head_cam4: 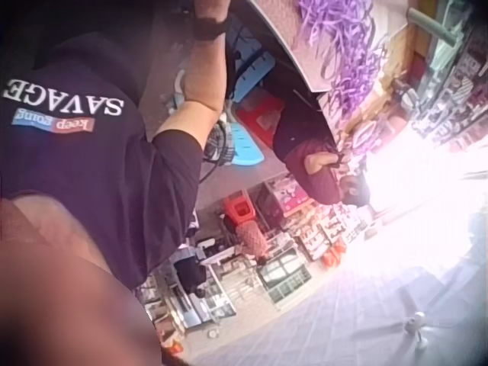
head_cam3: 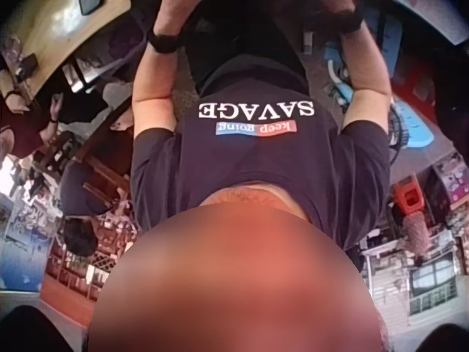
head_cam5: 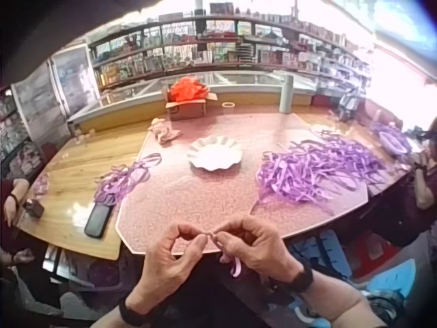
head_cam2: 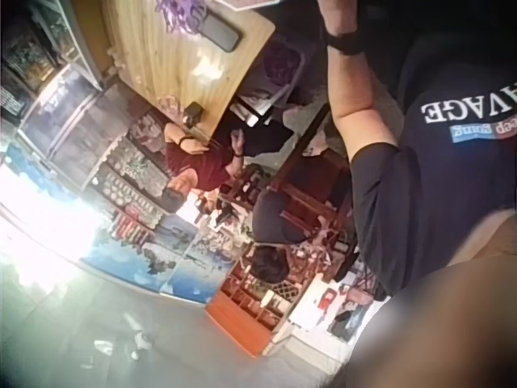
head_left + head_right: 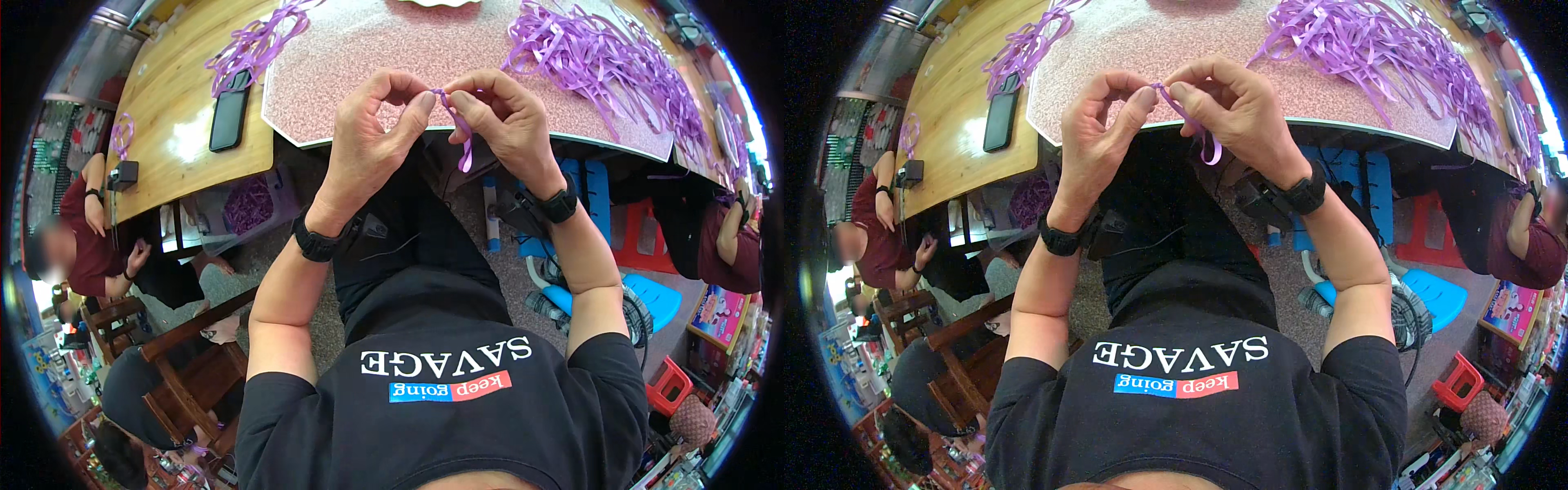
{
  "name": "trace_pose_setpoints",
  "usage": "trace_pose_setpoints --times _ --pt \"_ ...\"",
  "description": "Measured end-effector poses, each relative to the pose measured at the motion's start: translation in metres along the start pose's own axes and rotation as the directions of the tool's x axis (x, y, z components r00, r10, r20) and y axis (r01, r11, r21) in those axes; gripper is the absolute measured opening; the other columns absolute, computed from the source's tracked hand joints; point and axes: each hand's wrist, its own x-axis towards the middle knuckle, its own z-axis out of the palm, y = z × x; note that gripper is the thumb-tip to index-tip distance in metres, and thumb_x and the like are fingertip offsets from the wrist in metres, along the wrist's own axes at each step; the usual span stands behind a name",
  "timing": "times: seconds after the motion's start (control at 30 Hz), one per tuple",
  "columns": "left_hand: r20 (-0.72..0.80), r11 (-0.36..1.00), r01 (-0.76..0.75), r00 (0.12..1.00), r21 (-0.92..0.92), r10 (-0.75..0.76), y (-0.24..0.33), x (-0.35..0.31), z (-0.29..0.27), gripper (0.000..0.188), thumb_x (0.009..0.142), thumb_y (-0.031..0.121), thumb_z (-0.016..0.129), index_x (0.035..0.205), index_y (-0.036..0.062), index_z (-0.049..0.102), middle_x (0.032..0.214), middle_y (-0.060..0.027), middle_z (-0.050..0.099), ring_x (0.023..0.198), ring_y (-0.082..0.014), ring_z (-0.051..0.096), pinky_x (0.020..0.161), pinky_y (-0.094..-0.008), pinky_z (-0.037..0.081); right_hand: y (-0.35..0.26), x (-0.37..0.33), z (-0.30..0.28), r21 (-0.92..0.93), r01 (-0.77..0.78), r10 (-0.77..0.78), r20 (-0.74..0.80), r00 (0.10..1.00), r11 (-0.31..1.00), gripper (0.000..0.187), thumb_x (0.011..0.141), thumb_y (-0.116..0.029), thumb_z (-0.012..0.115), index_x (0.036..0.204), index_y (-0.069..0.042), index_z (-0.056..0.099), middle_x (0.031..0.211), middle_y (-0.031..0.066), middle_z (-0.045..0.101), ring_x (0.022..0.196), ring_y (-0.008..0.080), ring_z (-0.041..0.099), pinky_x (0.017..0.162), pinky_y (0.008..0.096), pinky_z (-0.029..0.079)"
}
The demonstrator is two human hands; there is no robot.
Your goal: Tie loops or knots in several purple plastic strips at a table.
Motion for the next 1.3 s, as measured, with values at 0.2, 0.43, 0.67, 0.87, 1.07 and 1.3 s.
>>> trace_pose_setpoints --times 0.2,0.43,0.67,0.87,1.07,1.3 --pt "0.002 0.997 -0.039 0.999 0.059 0.039 0.000 0.000 0.001 0.014 0.093 0.010 0.068 0.102 0.0001 0.064 0.093 -0.0026 0.065 0.088 -0.0092 0.058 0.082 -0.0239 0.046 -0.004 0.001 0.001 -0.191 0.080 -0.083 -0.010 0.997 0.978 0.016 0.095 -0.007 0.065 0.109 0.001 0.065 0.092 0.0042 0.067 0.073 0.0077 0.065 0.065 0.0214 0.057" --pt "-0.267 0.965 -0.219 0.931 0.145 0.251 0.002 0.004 0.012 0.012 0.081 0.005 0.072 0.088 0.0048 0.063 0.091 -0.0091 0.062 0.087 -0.0213 0.058 0.079 -0.0330 0.047 -0.001 0.006 0.005 -0.395 0.233 -0.263 -0.022 0.965 0.889 0.006 0.090 -0.001 0.064 0.096 0.001 0.064 0.084 0.0025 0.066 0.069 0.0068 0.065 0.063 0.0210 0.055" --pt "-0.129 0.844 -0.302 0.910 0.443 0.394 0.002 0.000 0.014 0.020 0.075 0.004 0.075 0.087 0.0069 0.060 0.091 -0.0089 0.058 0.091 -0.0263 0.054 0.083 -0.0386 0.041 0.000 0.010 0.006 -0.534 0.393 -0.446 0.032 0.894 0.749 0.007 0.085 0.003 0.066 0.091 0.001 0.063 0.082 0.0037 0.066 0.071 0.0078 0.066 0.063 0.0213 0.053" --pt "-0.193 0.849 -0.287 0.894 0.443 0.403 0.002 0.003 0.015 0.021 0.073 0.003 0.075 0.087 0.0076 0.061 0.091 -0.0080 0.059 0.092 -0.0272 0.054 0.084 -0.0389 0.041 -0.003 0.011 0.006 -0.583 0.454 -0.507 0.082 0.858 0.674 0.012 0.080 0.005 0.069 0.090 -0.001 0.063 0.082 0.0054 0.065 0.070 0.0106 0.067 0.063 0.0232 0.054" --pt "-0.148 0.824 -0.290 0.902 0.487 0.405 0.004 0.004 0.014 0.019 0.072 0.004 0.075 0.087 0.0077 0.063 0.092 -0.0077 0.059 0.093 -0.0271 0.055 0.084 -0.0389 0.042 -0.006 0.011 0.005 -0.644 0.506 -0.551 0.154 0.820 0.574 0.014 0.078 0.004 0.071 0.089 -0.002 0.063 0.084 0.0074 0.065 0.069 0.0153 0.067 0.063 0.0266 0.054" --pt "-0.110 0.869 -0.258 0.937 0.423 0.332 0.003 0.006 0.013 0.012 0.073 0.006 0.073 0.082 0.0065 0.064 0.090 -0.0068 0.061 0.093 -0.0259 0.056 0.082 -0.0365 0.044 -0.006 0.012 0.001 -0.649 0.558 -0.542 0.257 0.800 0.517 0.021 0.076 0.004 0.072 0.093 -0.003 0.061 0.087 0.0089 0.064 0.072 0.0194 0.065 0.063 0.0295 0.053"
